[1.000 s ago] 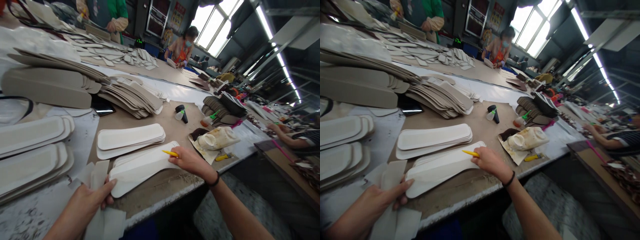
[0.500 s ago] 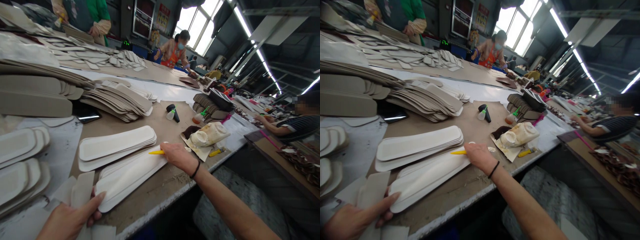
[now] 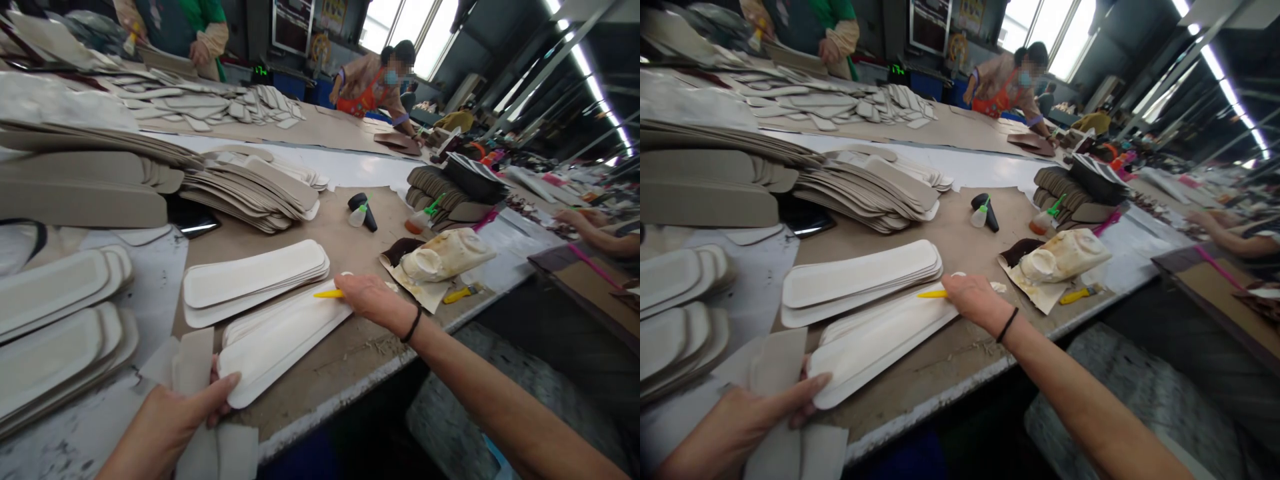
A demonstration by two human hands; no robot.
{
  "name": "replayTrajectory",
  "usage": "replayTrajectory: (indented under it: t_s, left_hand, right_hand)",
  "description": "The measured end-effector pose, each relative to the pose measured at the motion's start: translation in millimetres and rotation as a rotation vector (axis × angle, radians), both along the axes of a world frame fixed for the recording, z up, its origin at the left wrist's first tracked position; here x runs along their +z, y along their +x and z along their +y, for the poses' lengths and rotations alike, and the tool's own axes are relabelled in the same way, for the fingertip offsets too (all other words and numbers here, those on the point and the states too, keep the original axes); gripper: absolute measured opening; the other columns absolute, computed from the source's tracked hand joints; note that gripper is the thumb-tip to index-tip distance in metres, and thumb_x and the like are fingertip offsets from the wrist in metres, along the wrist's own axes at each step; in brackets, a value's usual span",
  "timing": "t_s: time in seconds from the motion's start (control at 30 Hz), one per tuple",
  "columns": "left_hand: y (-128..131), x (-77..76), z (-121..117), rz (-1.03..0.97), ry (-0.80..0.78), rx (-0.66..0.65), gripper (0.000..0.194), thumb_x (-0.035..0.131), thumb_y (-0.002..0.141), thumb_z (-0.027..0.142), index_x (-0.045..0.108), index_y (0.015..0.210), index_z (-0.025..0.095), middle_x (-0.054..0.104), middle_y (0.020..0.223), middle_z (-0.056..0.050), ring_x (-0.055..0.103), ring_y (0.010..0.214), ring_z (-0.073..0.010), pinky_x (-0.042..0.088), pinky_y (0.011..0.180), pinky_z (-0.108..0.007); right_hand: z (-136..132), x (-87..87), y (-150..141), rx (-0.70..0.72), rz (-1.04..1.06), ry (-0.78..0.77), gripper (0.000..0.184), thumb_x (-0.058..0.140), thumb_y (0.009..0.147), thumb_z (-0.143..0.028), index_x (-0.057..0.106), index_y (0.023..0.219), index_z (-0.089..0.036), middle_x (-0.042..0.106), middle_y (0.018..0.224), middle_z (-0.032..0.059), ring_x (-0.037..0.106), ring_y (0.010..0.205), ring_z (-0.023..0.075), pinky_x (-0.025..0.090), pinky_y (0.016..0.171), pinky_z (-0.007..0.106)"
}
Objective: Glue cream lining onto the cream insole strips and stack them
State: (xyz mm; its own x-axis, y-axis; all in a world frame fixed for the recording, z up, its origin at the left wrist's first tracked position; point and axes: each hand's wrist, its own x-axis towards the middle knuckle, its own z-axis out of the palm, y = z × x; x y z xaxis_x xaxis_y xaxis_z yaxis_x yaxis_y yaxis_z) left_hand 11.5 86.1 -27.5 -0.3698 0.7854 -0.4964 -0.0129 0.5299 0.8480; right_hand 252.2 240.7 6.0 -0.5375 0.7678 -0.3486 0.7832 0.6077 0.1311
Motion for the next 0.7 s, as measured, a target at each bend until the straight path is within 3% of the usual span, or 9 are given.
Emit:
replayTrajectory:
  t_s: [0.27, 0.37, 0.7]
  left_hand:
    - [2, 10.1, 1, -0.033, -0.045, -0.008, 0.037, 0.078, 0.049, 0.046, 0.053, 0.057, 0.02, 0.054, 0.041, 0.004, 0.045, 0.042, -0.0116, 0.035, 0.044, -0.023]
    - [3, 10.9, -1, -0.036, -0.042, -0.027, 0.035, 0.074, 0.054, 0.047, 0.052, 0.059, 0.021, 0.054, 0.039, 0.005, 0.044, 0.04, -0.0109, 0.033, 0.043, -0.022]
    - [4, -1.6, -5, 0.002, 0.01, 0.0, 0.035, 0.074, 0.052, 0.047, 0.051, 0.058, 0.022, 0.052, 0.036, 0.004, 0.042, 0.036, -0.0113, 0.035, 0.04, -0.023]
  right_hand:
    - [2, -4.7, 3, 0.02, -0.001, 0.003, 0.021, 0.039, 0.095, -0.013, 0.059, 0.101, -0.015, 0.069, 0.088, 0.0119, 0.069, 0.082, 0.0261, 0.045, 0.065, 0.029]
    - [3, -6.1, 4, 0.014, -0.002, -0.005, 0.021, 0.039, 0.095, -0.013, 0.059, 0.103, -0.014, 0.069, 0.09, 0.0123, 0.069, 0.083, 0.026, 0.045, 0.066, 0.03]
    - [3, 6.8, -1, -0.047, 0.036, -0.076, 0.02, 0.046, 0.097, -0.023, 0.06, 0.108, -0.014, 0.07, 0.101, 0.0132, 0.068, 0.093, 0.0252, 0.047, 0.074, 0.028]
